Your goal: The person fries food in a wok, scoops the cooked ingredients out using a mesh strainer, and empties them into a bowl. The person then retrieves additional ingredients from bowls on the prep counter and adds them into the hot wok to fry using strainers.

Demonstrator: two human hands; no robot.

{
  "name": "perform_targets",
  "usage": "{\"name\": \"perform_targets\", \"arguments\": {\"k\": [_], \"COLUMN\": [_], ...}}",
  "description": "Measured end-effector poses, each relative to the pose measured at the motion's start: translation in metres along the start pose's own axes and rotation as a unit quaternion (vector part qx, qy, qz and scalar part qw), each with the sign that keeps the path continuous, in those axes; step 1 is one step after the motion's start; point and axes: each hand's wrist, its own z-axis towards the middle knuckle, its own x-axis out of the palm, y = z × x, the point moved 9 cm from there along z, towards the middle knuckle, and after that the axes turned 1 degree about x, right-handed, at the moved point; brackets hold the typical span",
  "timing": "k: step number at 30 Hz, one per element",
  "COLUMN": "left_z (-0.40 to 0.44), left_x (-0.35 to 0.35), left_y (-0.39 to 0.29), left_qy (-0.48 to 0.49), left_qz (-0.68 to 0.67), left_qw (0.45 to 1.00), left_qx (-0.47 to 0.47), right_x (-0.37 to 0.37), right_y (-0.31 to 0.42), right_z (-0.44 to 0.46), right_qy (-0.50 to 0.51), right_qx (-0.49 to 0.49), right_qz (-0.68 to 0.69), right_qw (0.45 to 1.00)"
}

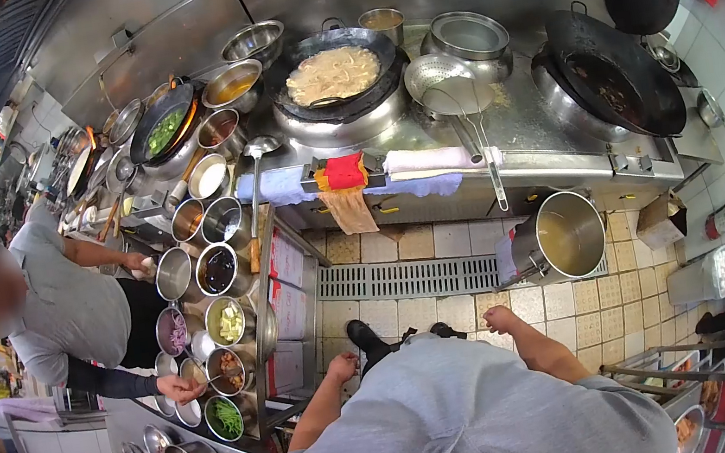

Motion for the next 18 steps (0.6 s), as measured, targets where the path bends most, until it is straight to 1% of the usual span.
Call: {"name": "perform_targets", "arguments": {"k": [2,4,6,8,9,10,11,12,13,14,15,16,17,18], "left_z": [-0.004,-0.015,-0.014,-0.015,-0.016,-0.017,-0.017,-0.014,-0.013,-0.021,-0.033,-0.038,-0.027,-0.007], "left_x": [0.0,-0.004,-0.005,-0.007,-0.008,-0.01,-0.011,-0.013,-0.015,-0.018,-0.022,-0.029,-0.032,-0.03], "left_y": [-0.006,-0.021,-0.019,-0.019,-0.018,-0.018,-0.015,-0.009,-0.005,-0.006,-0.009,-0.017,-0.007,0.029], "left_qy": [0.002,-0.003,-0.005,-0.012,-0.02,-0.028,-0.032,-0.042,-0.052,-0.053,-0.05,-0.047,-0.05,-0.043], "left_qz": [-0.017,0.024,0.022,0.017,0.029,0.042,0.038,0.023,0.008,0.005,0.009,0.013,0.01,-0.038], "left_qw": [1.0,0.999,0.999,0.999,0.999,0.999,0.999,0.998,0.998,0.998,0.998,0.999,0.998,0.998], "left_qx": [0.009,0.029,0.026,0.028,0.023,0.016,0.018,0.029,0.039,0.039,0.026,0.017,0.023,-0.003], "right_x": [0.001,0.003,0.002,-0.009,-0.021,-0.045,-0.066,-0.097,-0.124,-0.143,-0.167,-0.189,-0.21,-0.229], "right_y": [-0.002,-0.005,-0.006,-0.001,0.011,0.013,0.005,0.001,0.002,0.023,0.068,0.096,0.119,0.145], "right_z": [0.004,0.004,0.001,-0.003,0.001,0.007,0.019,0.061,0.093,0.065,0.011,0.001,-0.004,-0.007], "right_qy": [0.003,0.004,0.002,-0.034,-0.037,-0.105,-0.167,-0.129,-0.087,-0.169,-0.251,-0.256,-0.262,-0.266], "right_qx": [0.001,0.002,0.002,0.005,-0.003,0.006,0.017,-0.07,-0.154,-0.105,-0.057,-0.078,-0.099,-0.117], "right_qz": [0.023,0.03,0.035,0.18,0.176,0.276,0.373,0.444,0.509,0.55,0.586,0.586,0.586,0.52], "right_qw": [1.0,1.0,0.999,0.983,0.984,0.955,0.912,0.884,0.842,0.811,0.768,0.765,0.761,0.804]}}
